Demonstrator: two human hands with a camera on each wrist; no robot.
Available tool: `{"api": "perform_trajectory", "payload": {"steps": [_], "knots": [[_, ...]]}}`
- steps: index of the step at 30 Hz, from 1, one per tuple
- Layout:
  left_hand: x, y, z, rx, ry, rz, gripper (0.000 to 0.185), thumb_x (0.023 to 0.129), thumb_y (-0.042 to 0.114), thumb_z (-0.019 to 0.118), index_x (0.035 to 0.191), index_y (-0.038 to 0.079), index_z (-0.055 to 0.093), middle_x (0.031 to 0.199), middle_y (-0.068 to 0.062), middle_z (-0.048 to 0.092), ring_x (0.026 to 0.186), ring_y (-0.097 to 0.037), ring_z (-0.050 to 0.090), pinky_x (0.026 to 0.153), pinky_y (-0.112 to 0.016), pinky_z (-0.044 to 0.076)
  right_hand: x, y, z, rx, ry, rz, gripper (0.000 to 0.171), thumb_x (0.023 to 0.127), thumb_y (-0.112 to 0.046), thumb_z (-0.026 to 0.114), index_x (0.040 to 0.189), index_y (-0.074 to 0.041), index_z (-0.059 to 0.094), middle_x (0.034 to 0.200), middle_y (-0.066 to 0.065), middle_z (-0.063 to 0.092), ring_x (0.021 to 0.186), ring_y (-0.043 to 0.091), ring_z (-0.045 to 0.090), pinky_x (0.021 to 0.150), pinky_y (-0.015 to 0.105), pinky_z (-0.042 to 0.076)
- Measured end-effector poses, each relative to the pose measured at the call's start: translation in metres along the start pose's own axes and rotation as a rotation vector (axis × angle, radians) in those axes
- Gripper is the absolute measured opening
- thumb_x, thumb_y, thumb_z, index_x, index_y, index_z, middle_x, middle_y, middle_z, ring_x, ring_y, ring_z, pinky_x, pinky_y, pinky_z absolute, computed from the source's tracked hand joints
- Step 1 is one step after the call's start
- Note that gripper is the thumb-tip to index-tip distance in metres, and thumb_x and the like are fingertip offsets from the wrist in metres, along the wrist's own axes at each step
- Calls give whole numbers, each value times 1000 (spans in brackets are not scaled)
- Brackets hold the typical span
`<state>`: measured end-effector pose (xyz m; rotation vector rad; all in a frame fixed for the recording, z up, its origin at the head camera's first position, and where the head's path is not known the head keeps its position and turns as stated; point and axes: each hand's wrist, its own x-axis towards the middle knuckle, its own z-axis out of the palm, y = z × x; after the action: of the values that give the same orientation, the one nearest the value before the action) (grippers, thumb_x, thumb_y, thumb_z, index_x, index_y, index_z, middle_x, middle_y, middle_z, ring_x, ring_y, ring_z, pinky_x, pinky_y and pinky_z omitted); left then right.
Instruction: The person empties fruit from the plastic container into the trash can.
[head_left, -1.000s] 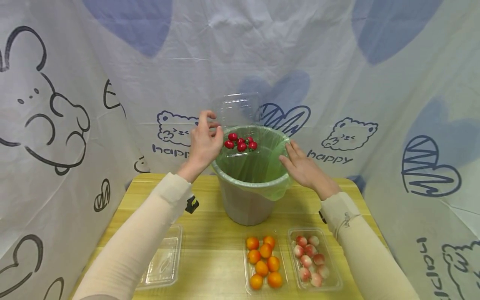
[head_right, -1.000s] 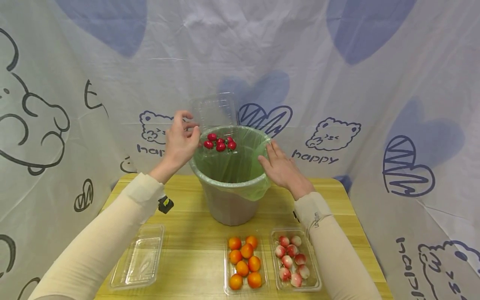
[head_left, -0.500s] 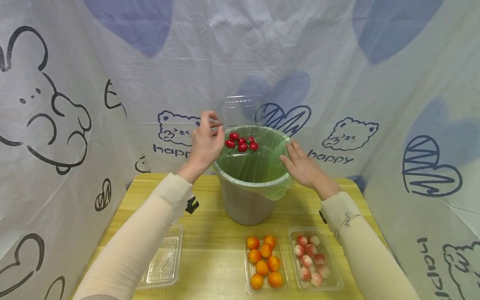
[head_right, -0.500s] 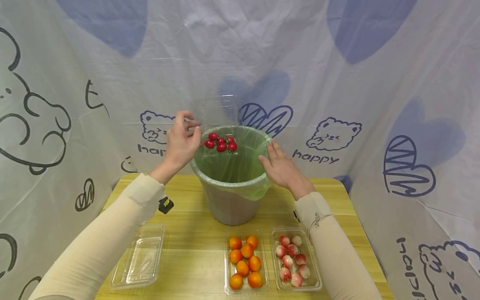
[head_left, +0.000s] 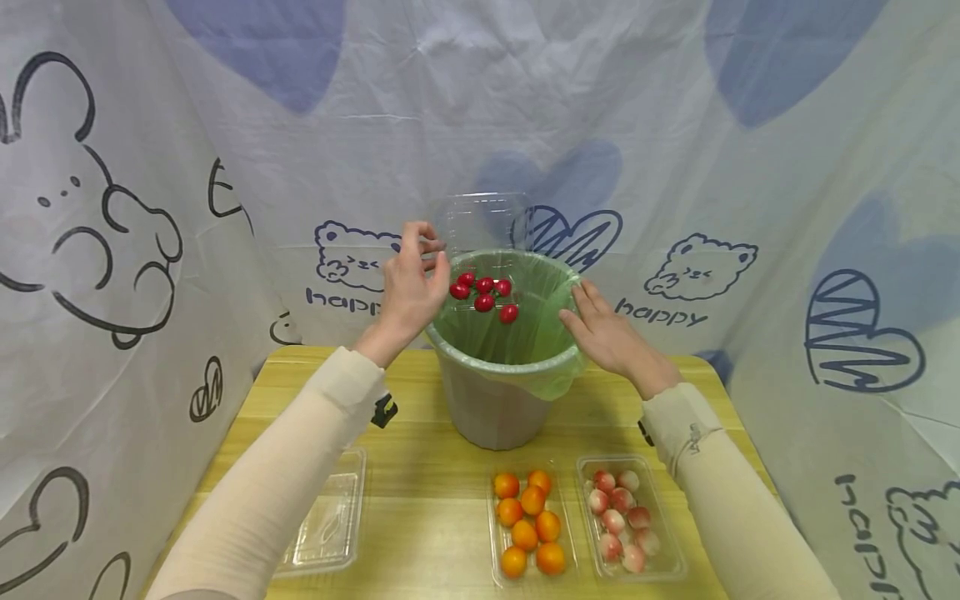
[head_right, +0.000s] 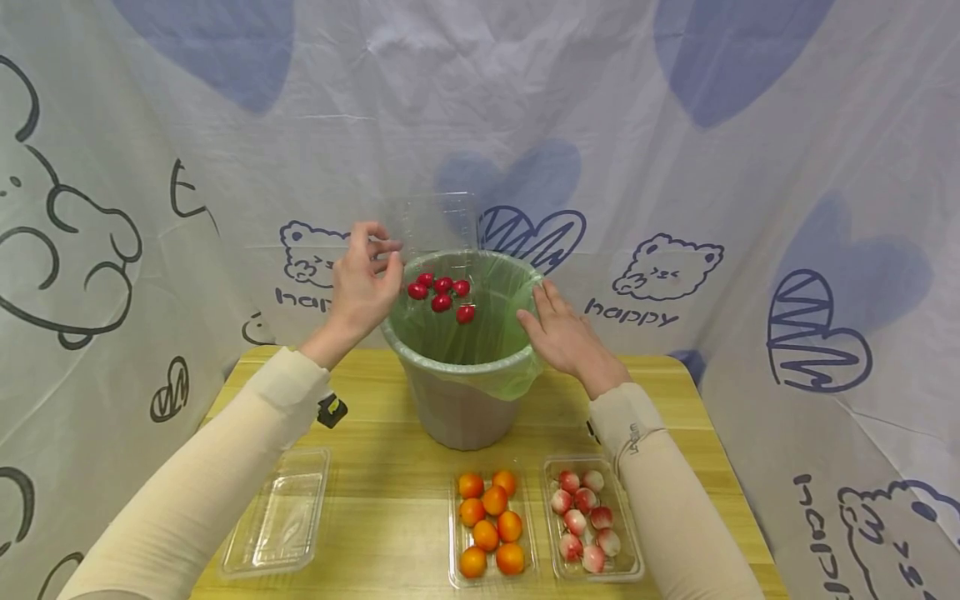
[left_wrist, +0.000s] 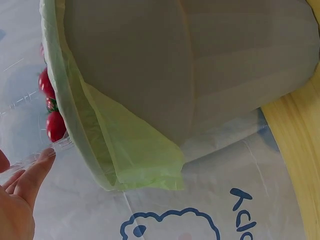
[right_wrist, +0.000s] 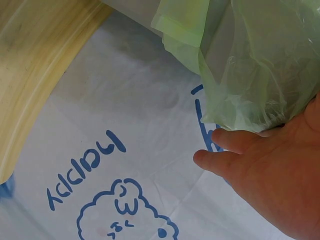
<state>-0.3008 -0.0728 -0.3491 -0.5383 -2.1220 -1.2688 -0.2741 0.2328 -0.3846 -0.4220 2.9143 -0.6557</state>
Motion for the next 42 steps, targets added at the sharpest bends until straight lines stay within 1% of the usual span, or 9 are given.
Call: {"api": "perform_trajectory", "payload": {"steps": [8, 12, 15, 21, 27, 36, 39, 42], "knots": [[0, 0, 0, -16, 8, 6, 24, 98, -4, 58, 120, -6, 49, 113, -32, 72, 108, -43, 75, 91, -43, 67, -1, 0, 0, 6, -7, 5, 78, 112, -55, 16, 169, -5, -1, 177, 13, -13, 164, 41, -2, 133, 64, 10], [0, 1, 0, -25, 6, 4, 25, 98, -4, 58, 121, -7, 48, 113, -32, 72, 109, -44, 75, 91, -43, 67, -1, 0, 0, 16, -9, 3, 75, 113, -53, 18, 169, -6, -1, 177, 11, -14, 164, 41, -2, 133, 64, 9], [0, 1, 0, -19, 4, 3, 24, 98, -4, 58, 121, -5, 48, 113, -32, 72, 109, -42, 75, 92, -42, 67, 0, 0, 0, 23, -8, 2, 74, 113, -52, 19, 169, -7, -1, 177, 10, -15, 164, 40, -2, 133, 63, 9], [0, 0, 1, -15, 8, 13, 23, 99, -3, 57, 121, -3, 48, 112, -31, 70, 111, -39, 75, 93, -41, 66, 0, 0, 0, 23, -9, 2, 77, 113, -55, 17, 169, -7, -2, 177, 11, -15, 164, 41, -2, 133, 65, 10], [-1, -1, 1, -15, 20, 17, 23, 98, -3, 58, 120, -3, 48, 111, -31, 72, 109, -40, 76, 91, -41, 67, 1, 0, 0, 21, -8, 1, 76, 113, -53, 18, 169, -6, -1, 177, 12, -14, 164, 41, -2, 132, 66, 9], [-2, -4, -5, -15, 28, 2, 29, 99, -2, 57, 127, -5, 51, 115, -32, 74, 107, -41, 76, 91, -45, 67, 1, 0, 0, 25, -3, -1, 74, 113, -51, 19, 169, -6, -1, 177, 11, -14, 164, 40, -3, 132, 65, 7], [-2, -6, -8, -11, 40, -8, 30, 100, 0, 58, 129, -4, 51, 115, -31, 74, 105, -40, 77, 89, -44, 67, 1, 0, 0, 24, -4, 0, 76, 113, -53, 18, 169, -6, -1, 177, 11, -14, 164, 40, -3, 132, 66, 7], [-1, -6, -12, -12, 52, -21, 31, 99, 2, 59, 129, -4, 53, 112, -30, 76, 98, -39, 79, 82, -44, 68, 0, 0, 0, 27, -7, 4, 76, 113, -54, 18, 169, -7, -2, 177, 10, -15, 164, 40, -2, 133, 65, 8]]}}
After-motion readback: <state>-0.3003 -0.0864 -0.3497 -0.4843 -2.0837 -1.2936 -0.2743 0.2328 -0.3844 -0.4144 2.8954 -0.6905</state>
